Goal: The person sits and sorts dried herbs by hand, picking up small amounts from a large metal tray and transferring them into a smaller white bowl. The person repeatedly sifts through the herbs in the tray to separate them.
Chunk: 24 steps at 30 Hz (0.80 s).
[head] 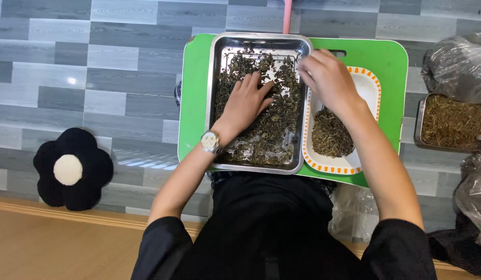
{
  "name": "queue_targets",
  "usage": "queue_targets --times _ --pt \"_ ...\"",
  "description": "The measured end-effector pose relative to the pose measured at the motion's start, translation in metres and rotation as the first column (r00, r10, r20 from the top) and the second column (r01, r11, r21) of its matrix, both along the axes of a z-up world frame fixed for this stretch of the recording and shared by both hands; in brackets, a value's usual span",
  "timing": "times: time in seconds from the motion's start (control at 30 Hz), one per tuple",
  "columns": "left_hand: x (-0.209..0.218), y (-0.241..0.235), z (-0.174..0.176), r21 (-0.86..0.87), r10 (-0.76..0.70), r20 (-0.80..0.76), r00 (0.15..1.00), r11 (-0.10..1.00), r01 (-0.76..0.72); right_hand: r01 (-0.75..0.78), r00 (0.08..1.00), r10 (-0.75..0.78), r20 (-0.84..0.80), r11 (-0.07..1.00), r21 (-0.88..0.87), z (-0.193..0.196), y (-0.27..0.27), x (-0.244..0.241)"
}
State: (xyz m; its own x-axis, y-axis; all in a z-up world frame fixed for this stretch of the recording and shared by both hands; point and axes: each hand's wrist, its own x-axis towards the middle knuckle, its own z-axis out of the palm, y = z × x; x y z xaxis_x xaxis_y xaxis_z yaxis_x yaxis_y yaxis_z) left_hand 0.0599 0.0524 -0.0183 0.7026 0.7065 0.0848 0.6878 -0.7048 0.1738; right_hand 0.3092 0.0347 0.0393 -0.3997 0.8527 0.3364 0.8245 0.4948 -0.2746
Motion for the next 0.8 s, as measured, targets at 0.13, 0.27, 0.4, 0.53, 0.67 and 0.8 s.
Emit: queue_targets --times 0.13,0.27,0.4,0.53,0.67,0.8 --pt "-0.025 -0.034 0.021 0.038 0.065 0.179 0.982 0.997 -0.073 -0.012 0.988 -0.008 0.157 0.992 0.129 -0.041 0.056 -0.021" --pt "-0.046 -0.064 0.026 -0.072 0.131 0.256 0.958 0.991 -0.116 0.009 0.928 -0.031 0.371 0.998 0.061 -0.060 0.079 -0.033" --pt "-0.055 -0.088 0.022 -0.077 0.178 0.329 0.928 0.984 -0.161 0.033 0.916 -0.039 0.398 0.999 0.024 -0.070 0.083 -0.036" --pt "-0.055 -0.108 0.008 -0.114 0.236 0.330 0.914 0.971 -0.209 -0.015 0.916 -0.028 0.401 0.995 0.102 -0.066 0.085 -0.039" --pt "-0.055 -0.109 0.009 -0.122 0.254 0.351 0.901 0.967 -0.225 0.017 0.917 -0.043 0.396 0.997 0.069 -0.063 0.090 -0.043" --pt "-0.054 -0.109 0.007 -0.111 0.244 0.342 0.907 0.969 -0.219 0.027 0.850 -0.060 0.524 0.997 0.070 -0.061 0.094 -0.047"
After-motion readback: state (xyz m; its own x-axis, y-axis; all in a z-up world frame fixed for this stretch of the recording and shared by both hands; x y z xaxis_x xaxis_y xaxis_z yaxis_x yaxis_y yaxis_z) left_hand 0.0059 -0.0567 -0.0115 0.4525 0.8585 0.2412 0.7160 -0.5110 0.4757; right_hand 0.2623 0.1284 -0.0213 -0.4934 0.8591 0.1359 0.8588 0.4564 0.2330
